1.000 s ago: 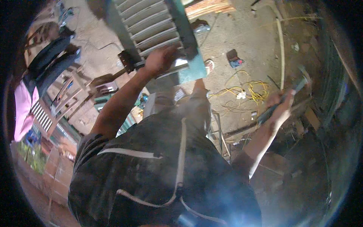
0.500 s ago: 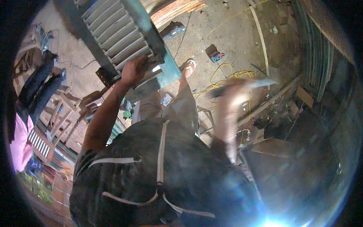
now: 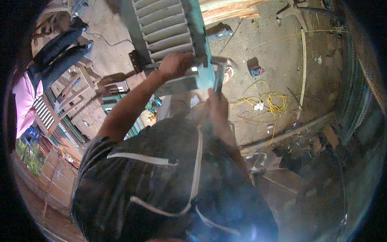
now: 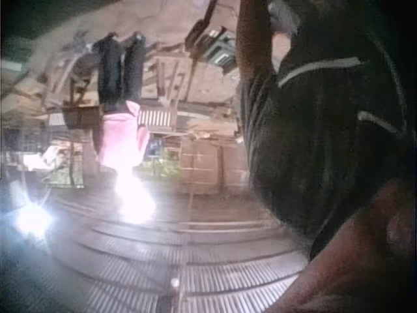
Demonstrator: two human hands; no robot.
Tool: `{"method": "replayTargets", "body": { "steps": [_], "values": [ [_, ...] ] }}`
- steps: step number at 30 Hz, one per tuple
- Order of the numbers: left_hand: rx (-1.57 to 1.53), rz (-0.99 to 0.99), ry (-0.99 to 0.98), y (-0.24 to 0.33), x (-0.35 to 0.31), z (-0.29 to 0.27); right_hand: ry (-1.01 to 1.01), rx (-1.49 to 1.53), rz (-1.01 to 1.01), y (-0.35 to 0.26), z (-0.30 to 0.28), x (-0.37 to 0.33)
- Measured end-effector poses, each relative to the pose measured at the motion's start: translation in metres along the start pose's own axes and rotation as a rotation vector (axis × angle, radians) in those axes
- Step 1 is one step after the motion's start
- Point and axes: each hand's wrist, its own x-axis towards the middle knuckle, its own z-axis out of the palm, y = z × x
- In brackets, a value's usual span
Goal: The person uses an angle grinder to smooth the edges of a green wooden shutter, then flips it and uses a hammer to tap along the slats. The shutter is repositioned several times during the process.
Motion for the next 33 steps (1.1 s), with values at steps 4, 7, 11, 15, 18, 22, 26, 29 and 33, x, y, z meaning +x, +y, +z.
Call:
{"method": "replayTargets", "body": {
  "steps": [4, 7, 11, 15, 18, 22, 26, 29, 33],
  "values": [
    [-0.079, 0.05, -0.042, 0.013, -0.018, -0.018, -0.109, 0.189, -0.078, -0.037, -0.042, -0.011],
    [-0.106, 0.0, -0.069, 0.047, -0.057, -0.017, 0.091, 0.279, -0.086, -0.025, -0.07, 0.024],
    [-0.086, -0.301, 0.166, 0.029, -0.144, -0.009, -0.048, 0.536, -0.035, 0.041, -0.043, 0.088],
    [-0.092, -0.717, 0.439, -0.028, -0.199, 0.023, -0.294, 0.507, 0.174, 0.042, 0.027, 0.088],
    [-0.232, -0.84, 0.542, -0.038, -0.192, 0.034, -0.496, 0.512, 0.193, 0.038, 0.062, 0.093],
    [-0.441, -0.962, 0.407, -0.031, -0.17, 0.047, -0.419, 0.406, 0.245, 0.027, 0.064, 0.117],
    [-0.417, -0.794, 0.394, -0.009, -0.124, 0.068, -0.522, 0.434, 0.148, 0.012, 0.004, 0.164],
    [-0.471, -0.642, 0.458, 0.019, -0.088, 0.089, -0.182, 0.173, 0.014, -0.025, -0.041, 0.204],
    [-0.505, -0.614, 0.536, 0.047, -0.087, 0.101, 0.011, 0.06, -0.262, -0.064, -0.086, 0.197]
  ]
}}
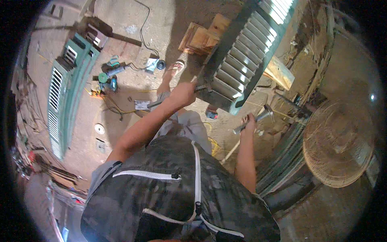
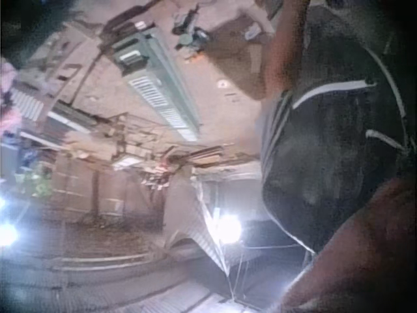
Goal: The person uses an angle grinder to smooth the edges of a green wooden shutter, then flips it and uses a hammer to tap along the slats. The shutter is repositioned several times during the process.
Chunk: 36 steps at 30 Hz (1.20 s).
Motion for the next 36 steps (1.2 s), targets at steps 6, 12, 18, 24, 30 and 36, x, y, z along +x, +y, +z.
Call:
{"method": "replayTargets", "body": {
  "steps": [6, 12, 18, 24, 30, 36],
  "values": [
    [-0.287, -0.008, 0.212, -0.007, -0.004, 0.004, -0.089, -0.078, -0.103, -0.032, 0.015, -0.036],
    [-0.602, 0.115, 0.188, 0.005, 0.023, 0.017, 0.05, -0.231, -0.249, -0.001, 0.102, -0.077],
    [-0.72, 0.199, 0.074, -0.025, 0.029, 0.006, 0.04, -0.412, -0.263, 0.005, 0.135, -0.073],
    [-0.805, 0.193, -0.136, -0.029, 0.054, -0.014, 0.038, -0.4, -0.217, 0.014, 0.155, -0.087],
    [-0.6, 0.262, -0.181, -0.035, 0.067, -0.014, 0.161, -0.443, -0.305, 0.016, 0.142, -0.072],
    [-0.671, 0.072, -0.071, -0.016, 0.102, -0.014, 0.195, -0.43, -0.233, 0.009, 0.143, -0.072]
  ]
}}
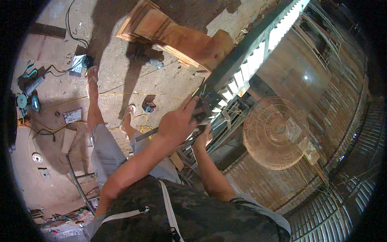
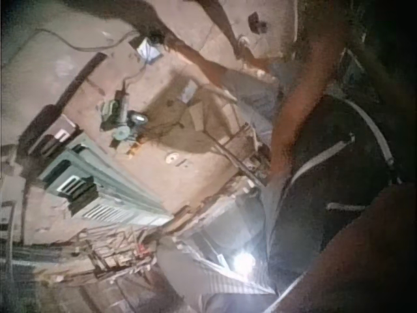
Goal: The person uses an angle grinder to smooth the edges of a green wooden shutter, then flips it and uses a hammer to tap along the slats. The shutter is repositioned several times during the process.
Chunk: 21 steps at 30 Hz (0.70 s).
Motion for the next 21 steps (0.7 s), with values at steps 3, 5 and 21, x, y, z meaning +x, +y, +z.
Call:
{"method": "replayTargets", "body": {
  "steps": [3, 5, 21],
  "values": [
    [-0.158, 0.002, 0.022, -0.008, 0.01, -0.001, 0.051, -0.037, 0.045, -0.002, 0.004, 0.0],
    [-0.207, -0.003, 0.006, -0.01, 0.018, -0.005, 0.114, -0.039, -0.024, -0.009, 0.014, -0.011],
    [0.201, 0.198, 0.214, -0.002, -0.009, -0.008, 0.046, 0.125, -0.033, 0.004, 0.005, -0.016]
  ]
}}
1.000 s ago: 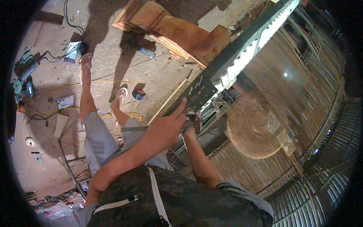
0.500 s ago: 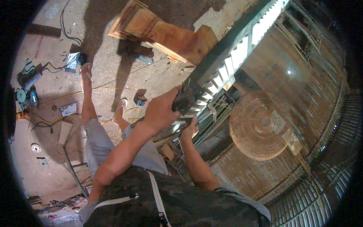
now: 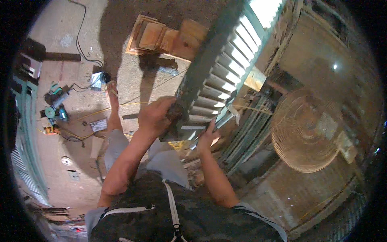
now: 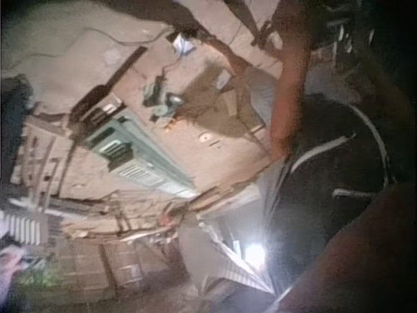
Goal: The person uses an angle grinder to smooth the edges of a green wooden shutter, then flips it and uses a hammer to tap along the slats. The shutter is repositioned several times during the process.
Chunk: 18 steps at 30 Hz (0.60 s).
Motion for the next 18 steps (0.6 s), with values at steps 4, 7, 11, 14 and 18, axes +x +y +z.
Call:
{"method": "replayTargets", "body": {
  "steps": [4, 7, 11, 14, 18],
  "values": [
    [0.167, -0.036, -0.023, 0.059, -0.018, -0.011, 0.077, -0.037, -0.153, 0.04, -0.005, 0.03],
    [0.17, 0.412, -0.127, 0.077, -0.053, 0.022, -0.042, 0.042, -0.021, -0.014, 0.005, -0.001],
    [0.305, 0.685, -0.354, 0.145, -0.038, 0.103, -0.233, 0.586, 0.115, 0.028, -0.023, 0.007],
    [0.428, 0.697, -0.474, 0.126, -0.005, 0.162, -0.268, 0.046, -0.168, 0.077, -0.064, 0.033],
    [0.527, 0.697, -0.416, 0.093, 0.024, 0.165, -0.371, 0.456, 0.303, 0.02, -0.142, 0.013]
  ]
}}
